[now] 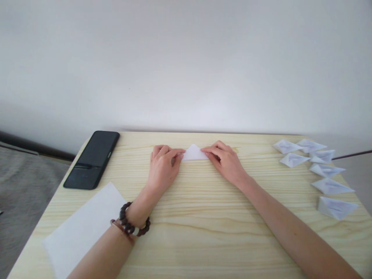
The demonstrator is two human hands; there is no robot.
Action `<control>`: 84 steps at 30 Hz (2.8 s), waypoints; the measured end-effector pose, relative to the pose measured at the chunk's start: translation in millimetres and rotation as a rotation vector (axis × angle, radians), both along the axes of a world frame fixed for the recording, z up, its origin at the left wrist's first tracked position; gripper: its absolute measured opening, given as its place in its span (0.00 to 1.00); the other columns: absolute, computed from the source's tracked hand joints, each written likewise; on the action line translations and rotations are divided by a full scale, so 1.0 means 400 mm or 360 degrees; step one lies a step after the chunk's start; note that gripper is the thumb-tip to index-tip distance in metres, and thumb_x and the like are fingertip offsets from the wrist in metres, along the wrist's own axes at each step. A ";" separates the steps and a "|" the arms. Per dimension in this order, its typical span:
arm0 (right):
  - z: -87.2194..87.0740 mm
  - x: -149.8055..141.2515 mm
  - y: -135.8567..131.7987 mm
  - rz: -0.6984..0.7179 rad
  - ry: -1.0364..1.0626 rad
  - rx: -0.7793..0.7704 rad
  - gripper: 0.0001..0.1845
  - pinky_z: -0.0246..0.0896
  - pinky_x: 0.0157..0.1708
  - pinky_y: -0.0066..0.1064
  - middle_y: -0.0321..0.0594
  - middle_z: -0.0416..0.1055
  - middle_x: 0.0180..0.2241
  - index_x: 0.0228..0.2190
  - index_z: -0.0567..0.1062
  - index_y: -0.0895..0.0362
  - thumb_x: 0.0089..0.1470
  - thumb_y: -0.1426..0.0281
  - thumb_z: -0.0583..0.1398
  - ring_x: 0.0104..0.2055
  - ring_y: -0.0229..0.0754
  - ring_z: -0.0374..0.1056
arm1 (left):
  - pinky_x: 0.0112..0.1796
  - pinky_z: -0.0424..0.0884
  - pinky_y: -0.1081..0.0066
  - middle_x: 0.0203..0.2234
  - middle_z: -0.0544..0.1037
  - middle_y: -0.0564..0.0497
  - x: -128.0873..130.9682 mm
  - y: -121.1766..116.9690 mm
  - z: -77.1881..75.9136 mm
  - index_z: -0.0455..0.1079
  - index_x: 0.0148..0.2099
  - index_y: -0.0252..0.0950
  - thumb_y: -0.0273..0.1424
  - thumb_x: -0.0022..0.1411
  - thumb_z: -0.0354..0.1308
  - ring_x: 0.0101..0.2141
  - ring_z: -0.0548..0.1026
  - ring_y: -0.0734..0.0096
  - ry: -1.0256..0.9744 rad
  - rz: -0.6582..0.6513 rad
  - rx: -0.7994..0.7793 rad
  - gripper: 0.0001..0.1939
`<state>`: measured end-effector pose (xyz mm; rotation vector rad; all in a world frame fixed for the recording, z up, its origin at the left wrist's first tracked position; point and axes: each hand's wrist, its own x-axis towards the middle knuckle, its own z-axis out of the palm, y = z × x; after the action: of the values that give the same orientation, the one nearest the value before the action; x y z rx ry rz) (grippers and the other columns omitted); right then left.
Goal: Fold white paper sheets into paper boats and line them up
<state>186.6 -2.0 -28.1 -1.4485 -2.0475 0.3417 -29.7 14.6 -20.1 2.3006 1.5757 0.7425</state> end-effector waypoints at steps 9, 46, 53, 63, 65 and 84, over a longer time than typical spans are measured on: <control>0.001 -0.005 -0.011 0.0039 -0.0147 0.0184 0.14 0.59 0.41 0.36 0.42 0.66 0.42 0.40 0.78 0.50 0.60 0.75 0.54 0.36 0.40 0.62 | 0.47 0.64 0.57 0.40 0.72 0.47 0.005 -0.014 0.007 0.76 0.43 0.45 0.26 0.64 0.53 0.46 0.63 0.58 0.0133 -0.0165 0.0226 0.13; 0.003 -0.016 -0.086 -0.0052 -0.0675 0.0439 0.17 0.59 0.50 0.39 0.42 0.74 0.46 0.44 0.76 0.55 0.58 0.79 0.54 0.48 0.47 0.65 | 0.50 0.66 0.58 0.50 0.72 0.38 0.042 -0.111 0.015 0.64 0.57 0.27 0.19 0.63 0.45 0.53 0.67 0.54 0.0644 -0.0356 0.0451 0.21; 0.005 -0.022 -0.098 -0.0010 -0.0825 0.0432 0.19 0.58 0.50 0.43 0.47 0.72 0.48 0.48 0.75 0.51 0.57 0.77 0.56 0.51 0.51 0.64 | 0.48 0.68 0.59 0.51 0.73 0.41 0.041 -0.108 0.017 0.67 0.56 0.32 0.20 0.63 0.47 0.52 0.70 0.55 0.0745 -0.0351 0.0428 0.21; 0.006 -0.031 -0.097 -0.0051 -0.0804 0.0561 0.16 0.61 0.49 0.39 0.46 0.75 0.47 0.41 0.78 0.58 0.58 0.80 0.53 0.50 0.49 0.68 | 0.49 0.69 0.61 0.49 0.74 0.41 0.047 -0.104 0.022 0.67 0.56 0.33 0.20 0.64 0.47 0.51 0.71 0.56 0.0801 -0.0392 0.0461 0.20; 0.005 -0.030 -0.100 -0.0045 -0.0822 0.0560 0.17 0.61 0.49 0.39 0.47 0.74 0.48 0.42 0.78 0.59 0.58 0.80 0.53 0.51 0.50 0.69 | 0.50 0.68 0.61 0.50 0.74 0.41 0.049 -0.110 0.016 0.66 0.58 0.34 0.21 0.65 0.46 0.52 0.71 0.55 0.0812 -0.0384 0.0477 0.20; -0.006 -0.021 -0.104 -0.0063 -0.0799 0.0489 0.18 0.62 0.48 0.36 0.42 0.73 0.51 0.45 0.76 0.58 0.58 0.81 0.53 0.53 0.46 0.69 | 0.47 0.68 0.60 0.46 0.76 0.44 0.023 -0.108 0.011 0.69 0.51 0.29 0.21 0.61 0.49 0.47 0.72 0.59 0.0663 -0.0169 0.0523 0.17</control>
<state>178.2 -43.7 -30.4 -1.4783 -2.3188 -0.3795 -20.6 -28.6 -15.8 2.9072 1.5666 0.5535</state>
